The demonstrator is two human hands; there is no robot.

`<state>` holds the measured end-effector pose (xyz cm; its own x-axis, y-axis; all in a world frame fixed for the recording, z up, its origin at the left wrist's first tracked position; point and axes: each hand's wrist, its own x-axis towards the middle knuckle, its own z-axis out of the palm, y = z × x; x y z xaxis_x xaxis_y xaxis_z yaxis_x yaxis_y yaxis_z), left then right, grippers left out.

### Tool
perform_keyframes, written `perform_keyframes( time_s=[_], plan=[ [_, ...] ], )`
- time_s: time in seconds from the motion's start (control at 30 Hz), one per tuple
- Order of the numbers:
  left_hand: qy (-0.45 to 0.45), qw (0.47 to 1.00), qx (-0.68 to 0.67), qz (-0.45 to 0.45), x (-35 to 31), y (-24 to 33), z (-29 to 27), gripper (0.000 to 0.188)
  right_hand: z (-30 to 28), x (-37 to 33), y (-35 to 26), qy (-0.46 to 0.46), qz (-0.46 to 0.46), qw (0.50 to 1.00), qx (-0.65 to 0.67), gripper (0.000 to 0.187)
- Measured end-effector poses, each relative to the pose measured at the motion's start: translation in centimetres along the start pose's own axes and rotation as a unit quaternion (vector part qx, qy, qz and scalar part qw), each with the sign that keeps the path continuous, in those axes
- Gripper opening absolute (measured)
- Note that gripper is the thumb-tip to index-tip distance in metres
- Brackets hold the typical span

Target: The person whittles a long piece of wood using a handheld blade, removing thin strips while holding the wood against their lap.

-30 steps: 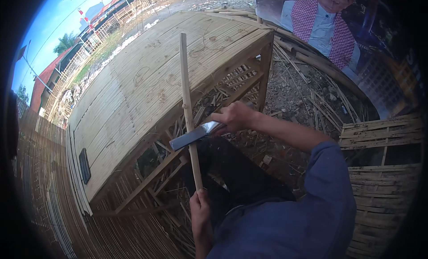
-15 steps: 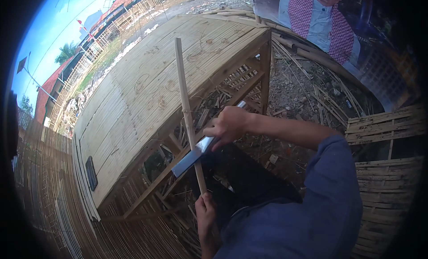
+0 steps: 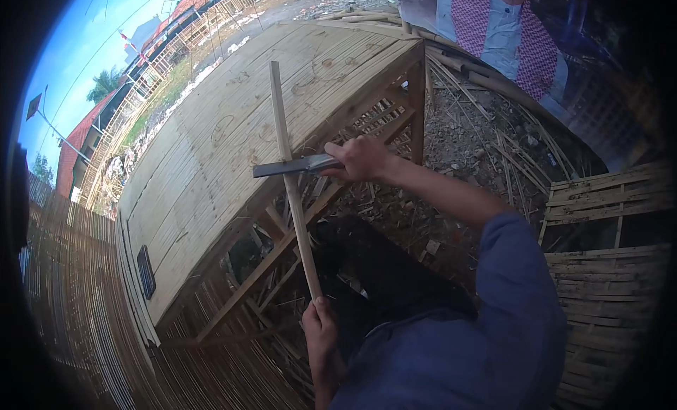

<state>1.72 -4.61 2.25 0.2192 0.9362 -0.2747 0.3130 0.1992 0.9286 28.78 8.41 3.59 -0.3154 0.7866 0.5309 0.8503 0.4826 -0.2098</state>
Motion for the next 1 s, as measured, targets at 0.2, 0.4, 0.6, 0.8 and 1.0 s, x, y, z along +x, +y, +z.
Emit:
perform_keyframes(
  time_s=[0.2, 0.4, 0.6, 0.8, 1.0],
  plan=[
    [0.013, 1.0, -0.017, 0.022, 0.3, -2.3, -0.2, 0.037, -0.4, -0.9, -2.8, -0.08, -0.106, 0.99, -0.042, 0.048],
    [-0.049, 0.994, -0.1, -0.012, 1.1, -1.7, -1.2, 0.035, 3.0, -4.8, -6.4, 0.018, 0.086, 0.98, 0.181, 0.044],
    [-0.073, 0.977, -0.171, -0.1, 1.8, -2.0, -1.1, 0.033, 6.4, -12.1, -11.4, 0.068, 0.261, 0.9, 0.343, 0.04],
    [-0.062, 0.996, -0.043, -0.052, 3.7, -1.5, -1.4, 0.036, 8.1, -16.7, -12.9, 0.071, 0.353, 0.818, 0.449, 0.039],
    [-0.079, 0.994, -0.041, -0.07, 4.7, 1.7, -0.6, 0.035, 9.4, -18.1, -12.6, 0.029, 0.502, 0.532, 0.681, 0.045]
  ],
)
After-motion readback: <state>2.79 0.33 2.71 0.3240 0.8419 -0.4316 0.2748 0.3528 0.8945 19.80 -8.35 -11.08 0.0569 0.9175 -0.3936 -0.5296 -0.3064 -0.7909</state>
